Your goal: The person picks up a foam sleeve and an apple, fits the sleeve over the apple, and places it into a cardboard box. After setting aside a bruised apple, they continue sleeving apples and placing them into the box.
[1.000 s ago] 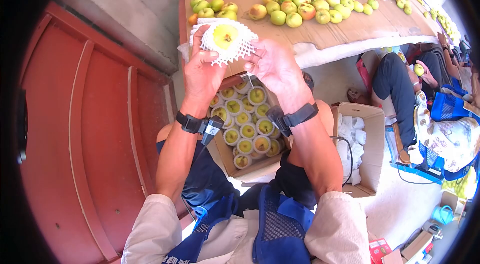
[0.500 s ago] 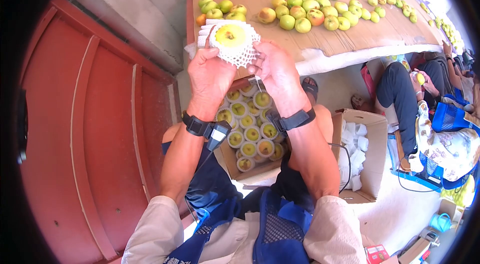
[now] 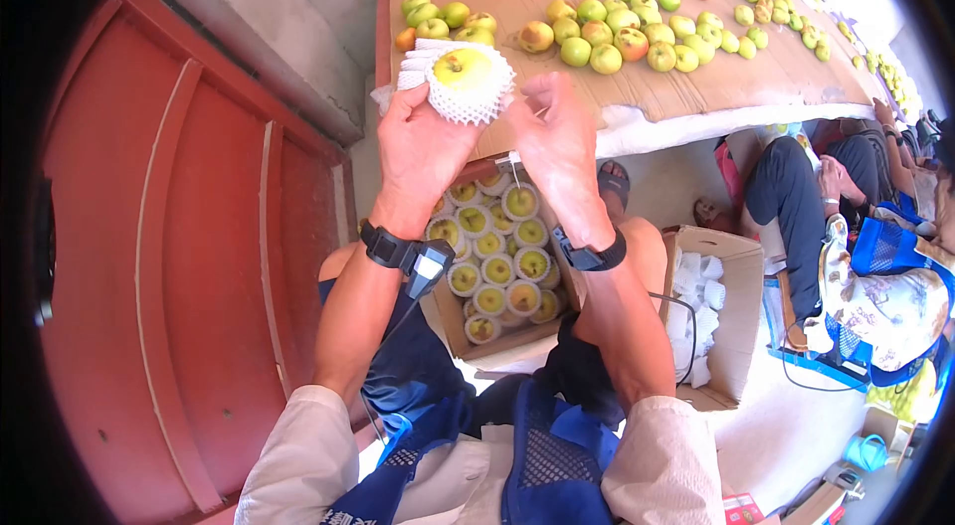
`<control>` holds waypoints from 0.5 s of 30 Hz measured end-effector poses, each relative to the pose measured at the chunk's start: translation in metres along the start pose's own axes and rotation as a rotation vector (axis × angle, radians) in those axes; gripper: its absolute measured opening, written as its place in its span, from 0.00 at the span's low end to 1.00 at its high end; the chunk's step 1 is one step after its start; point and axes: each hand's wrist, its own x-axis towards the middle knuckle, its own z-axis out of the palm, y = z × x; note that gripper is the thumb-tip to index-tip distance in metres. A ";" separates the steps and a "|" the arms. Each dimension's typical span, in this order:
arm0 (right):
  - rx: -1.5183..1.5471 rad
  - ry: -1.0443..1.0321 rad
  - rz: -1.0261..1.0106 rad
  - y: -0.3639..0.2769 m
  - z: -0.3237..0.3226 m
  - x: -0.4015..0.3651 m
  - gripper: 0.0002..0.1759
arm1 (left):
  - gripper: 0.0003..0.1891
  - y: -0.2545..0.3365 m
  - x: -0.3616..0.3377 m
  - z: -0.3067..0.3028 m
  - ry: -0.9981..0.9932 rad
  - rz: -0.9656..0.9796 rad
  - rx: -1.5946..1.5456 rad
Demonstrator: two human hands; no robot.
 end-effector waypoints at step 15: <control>-0.046 -0.197 -0.299 -0.020 -0.030 0.005 0.31 | 0.27 0.003 -0.002 -0.006 -0.040 -0.135 -0.002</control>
